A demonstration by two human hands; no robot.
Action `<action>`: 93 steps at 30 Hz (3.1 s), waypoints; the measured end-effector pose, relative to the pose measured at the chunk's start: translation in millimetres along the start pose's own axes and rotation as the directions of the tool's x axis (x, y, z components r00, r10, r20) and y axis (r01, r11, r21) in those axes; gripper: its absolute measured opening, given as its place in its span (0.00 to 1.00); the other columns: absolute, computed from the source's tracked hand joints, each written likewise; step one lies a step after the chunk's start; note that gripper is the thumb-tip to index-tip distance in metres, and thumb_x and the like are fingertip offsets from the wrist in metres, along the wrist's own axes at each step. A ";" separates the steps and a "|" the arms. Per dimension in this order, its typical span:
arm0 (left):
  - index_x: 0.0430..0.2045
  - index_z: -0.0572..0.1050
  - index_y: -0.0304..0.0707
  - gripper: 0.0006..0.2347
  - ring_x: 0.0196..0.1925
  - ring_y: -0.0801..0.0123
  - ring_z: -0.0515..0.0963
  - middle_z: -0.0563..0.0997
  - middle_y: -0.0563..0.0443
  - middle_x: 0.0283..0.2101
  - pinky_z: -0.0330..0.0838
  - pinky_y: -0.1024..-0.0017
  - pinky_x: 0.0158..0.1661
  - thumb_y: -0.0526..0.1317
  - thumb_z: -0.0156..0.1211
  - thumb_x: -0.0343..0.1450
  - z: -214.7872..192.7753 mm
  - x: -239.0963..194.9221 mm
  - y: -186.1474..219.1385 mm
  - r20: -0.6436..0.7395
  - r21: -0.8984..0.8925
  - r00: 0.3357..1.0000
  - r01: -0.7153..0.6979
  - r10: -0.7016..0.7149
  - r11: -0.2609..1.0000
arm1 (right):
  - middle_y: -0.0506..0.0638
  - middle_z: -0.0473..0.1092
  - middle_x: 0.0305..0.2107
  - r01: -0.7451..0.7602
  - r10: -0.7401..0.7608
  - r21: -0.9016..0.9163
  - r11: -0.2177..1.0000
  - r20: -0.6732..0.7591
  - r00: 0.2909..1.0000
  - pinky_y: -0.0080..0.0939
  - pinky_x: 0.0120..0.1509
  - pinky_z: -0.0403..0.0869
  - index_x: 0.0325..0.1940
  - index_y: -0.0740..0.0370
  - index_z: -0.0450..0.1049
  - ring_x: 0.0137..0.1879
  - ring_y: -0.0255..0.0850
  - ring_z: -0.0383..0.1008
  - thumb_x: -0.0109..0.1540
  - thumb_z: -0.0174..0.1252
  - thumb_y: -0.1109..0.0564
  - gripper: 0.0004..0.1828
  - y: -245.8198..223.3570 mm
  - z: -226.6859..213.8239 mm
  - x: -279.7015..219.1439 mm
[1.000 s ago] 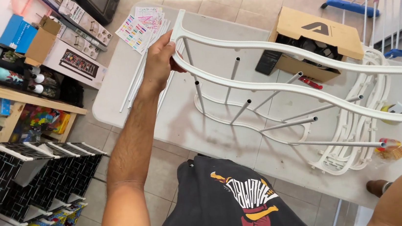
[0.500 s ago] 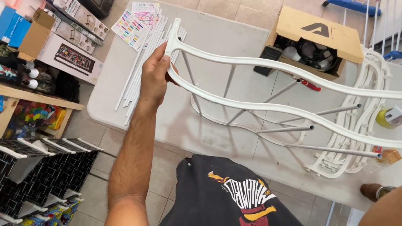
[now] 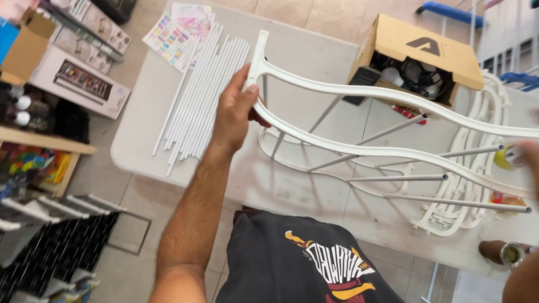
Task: Assembling a multi-tiered wire display rack and mounting it onto wall brackets in a retail environment.
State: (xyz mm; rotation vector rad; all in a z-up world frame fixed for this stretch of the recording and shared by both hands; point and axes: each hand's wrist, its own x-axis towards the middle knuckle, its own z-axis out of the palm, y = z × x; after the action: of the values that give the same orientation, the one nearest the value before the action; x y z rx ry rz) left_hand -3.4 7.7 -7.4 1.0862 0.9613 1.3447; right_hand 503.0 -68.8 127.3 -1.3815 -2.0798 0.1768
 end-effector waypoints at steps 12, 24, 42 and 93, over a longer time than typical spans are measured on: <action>0.68 0.60 0.35 0.25 0.26 0.62 0.84 0.80 0.42 0.26 0.82 0.70 0.28 0.46 0.53 0.77 -14.0 14.7 -18.7 0.137 -0.147 0.989 -0.034 0.055 0.989 | 0.67 0.75 0.44 0.224 -0.127 -0.129 0.966 0.519 0.846 0.67 0.50 0.75 0.77 0.54 0.60 0.47 0.69 0.77 0.68 0.52 0.60 0.31 -208.1 224.2 176.3; 0.56 0.76 0.50 0.15 0.56 0.63 0.81 0.82 0.53 0.48 0.70 0.58 0.61 0.51 0.49 0.80 -10.1 61.4 -49.8 0.181 0.067 0.955 -0.250 0.235 0.966 | 0.68 0.75 0.41 0.067 -0.074 0.035 0.997 0.600 0.797 0.62 0.53 0.75 0.72 0.58 0.71 0.41 0.65 0.78 0.68 0.50 0.68 0.27 -181.0 232.0 202.8; 0.42 0.76 0.36 0.10 0.37 0.74 0.74 0.70 0.55 0.32 0.75 0.71 0.45 0.35 0.43 0.81 -3.8 75.5 -64.6 0.234 -0.132 0.910 -0.320 0.344 0.938 | 0.65 0.72 0.24 0.123 -0.096 -0.005 0.992 0.592 0.801 0.54 0.37 0.72 0.68 0.62 0.75 0.25 0.55 0.71 0.65 0.54 0.72 0.26 -187.6 227.1 207.4; 0.39 0.77 0.30 0.15 0.32 0.61 0.78 0.77 0.43 0.30 0.76 0.61 0.37 0.46 0.49 0.80 19.7 -21.1 -54.0 0.452 -0.149 0.836 -0.272 0.310 0.951 | 0.50 0.74 0.25 -0.017 0.071 -0.169 0.985 0.315 0.946 0.48 0.33 0.75 0.60 0.49 0.79 0.27 0.51 0.76 0.66 0.62 0.54 0.17 -228.1 206.9 72.3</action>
State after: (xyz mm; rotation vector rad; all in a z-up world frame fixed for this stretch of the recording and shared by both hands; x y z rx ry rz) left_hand 28.7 -10.6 -56.3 1.4564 0.3857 1.2567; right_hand 188.7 -60.6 93.0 -1.5864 -2.3752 0.2693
